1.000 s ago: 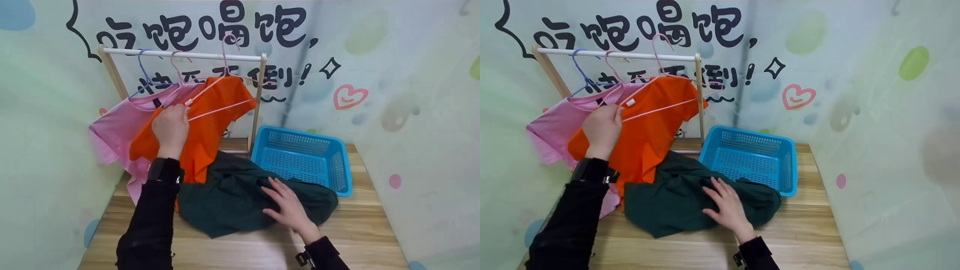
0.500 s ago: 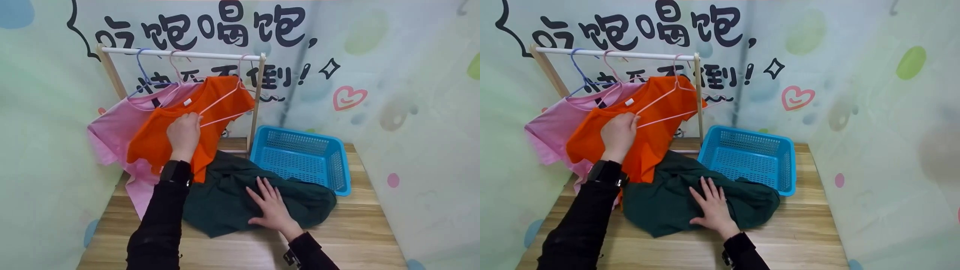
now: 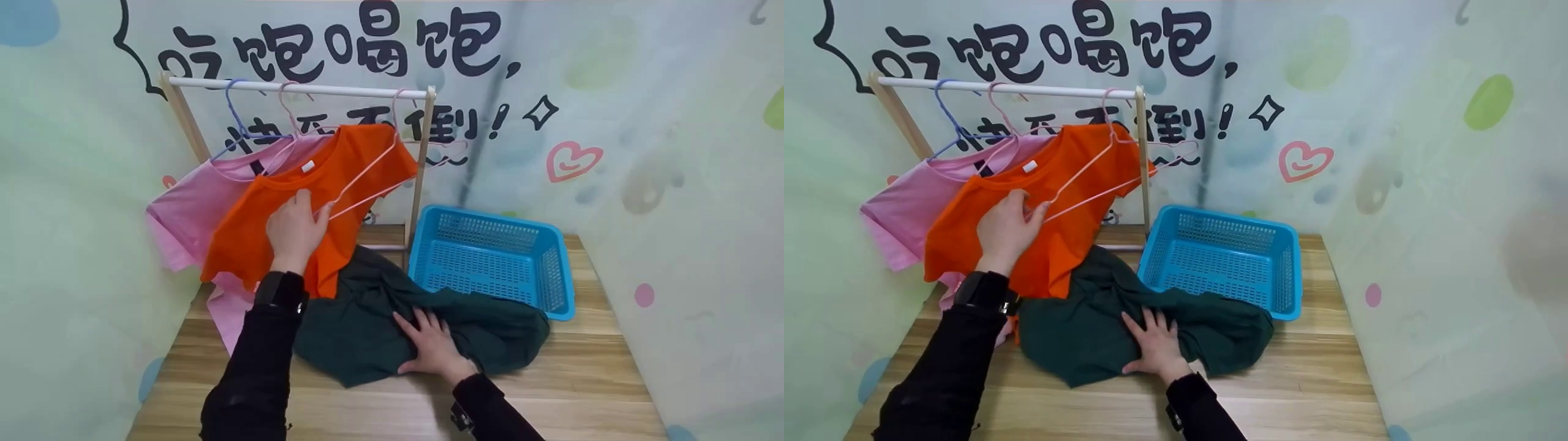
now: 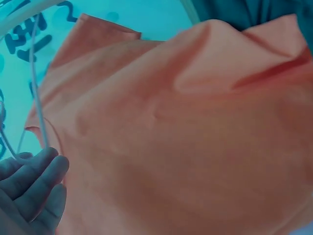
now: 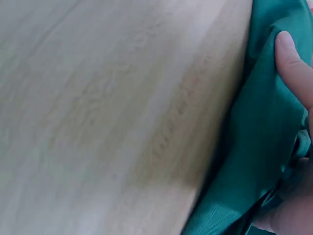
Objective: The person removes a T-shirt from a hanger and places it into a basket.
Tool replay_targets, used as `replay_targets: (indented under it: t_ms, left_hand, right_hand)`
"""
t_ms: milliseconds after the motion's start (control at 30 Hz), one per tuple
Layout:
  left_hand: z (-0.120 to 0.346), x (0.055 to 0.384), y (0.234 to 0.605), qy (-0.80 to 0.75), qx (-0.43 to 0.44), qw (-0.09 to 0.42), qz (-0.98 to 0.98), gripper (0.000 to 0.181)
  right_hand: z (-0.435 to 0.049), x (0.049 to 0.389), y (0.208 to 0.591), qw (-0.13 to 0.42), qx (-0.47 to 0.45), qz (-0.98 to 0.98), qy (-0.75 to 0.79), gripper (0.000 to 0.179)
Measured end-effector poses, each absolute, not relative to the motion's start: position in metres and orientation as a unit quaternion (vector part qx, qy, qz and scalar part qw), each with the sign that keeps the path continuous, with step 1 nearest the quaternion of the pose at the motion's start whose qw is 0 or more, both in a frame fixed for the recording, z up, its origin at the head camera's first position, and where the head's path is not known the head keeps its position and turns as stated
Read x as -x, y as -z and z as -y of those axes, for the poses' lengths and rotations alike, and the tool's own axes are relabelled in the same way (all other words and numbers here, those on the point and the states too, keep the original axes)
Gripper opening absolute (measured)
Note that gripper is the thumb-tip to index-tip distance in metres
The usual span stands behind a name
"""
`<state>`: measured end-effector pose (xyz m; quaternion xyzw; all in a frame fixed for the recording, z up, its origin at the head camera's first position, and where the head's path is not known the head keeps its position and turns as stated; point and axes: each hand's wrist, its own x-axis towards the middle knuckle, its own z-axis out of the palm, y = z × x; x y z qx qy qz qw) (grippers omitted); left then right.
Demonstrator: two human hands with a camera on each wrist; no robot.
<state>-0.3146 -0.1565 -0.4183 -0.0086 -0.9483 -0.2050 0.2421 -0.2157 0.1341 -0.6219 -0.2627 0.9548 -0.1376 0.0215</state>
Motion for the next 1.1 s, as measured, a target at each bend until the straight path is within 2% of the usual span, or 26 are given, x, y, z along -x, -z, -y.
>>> replay_targets:
  t_ms: [100, 200, 433, 567, 867, 1100]
  left_hand:
    - [0.164, 0.312, 0.427, 0.213, -0.002, 0.226, 0.95, 0.062]
    - [0.169, 0.311, 0.437, 0.218, -0.009, 0.217, 0.951, 0.073]
    - [0.175, 0.307, 0.462, 0.215, -0.005, 0.205, 0.955, 0.086]
    - [0.175, 0.303, 0.477, 0.205, 0.006, 0.196, 0.959, 0.086]
    - [0.172, 0.287, 0.51, 0.17, 0.036, 0.161, 0.972, 0.095]
    - [0.172, 0.275, 0.524, 0.165, 0.046, 0.14, 0.975, 0.093]
  right_hand:
    - [-0.132, 0.218, 0.625, 0.042, 0.247, -0.96, 0.128, 0.108]
    - [-0.133, 0.221, 0.628, 0.043, 0.228, -0.966, 0.112, 0.097]
    - [-0.136, 0.226, 0.632, -0.033, 0.202, -0.972, 0.112, 0.051]
    - [-0.139, 0.227, 0.636, -0.072, 0.193, -0.971, 0.121, 0.036]
    - [-0.146, 0.227, 0.632, -0.13, 0.192, -0.956, 0.181, 0.022]
    - [-0.148, 0.224, 0.611, -0.168, 0.221, -0.933, 0.23, 0.032]
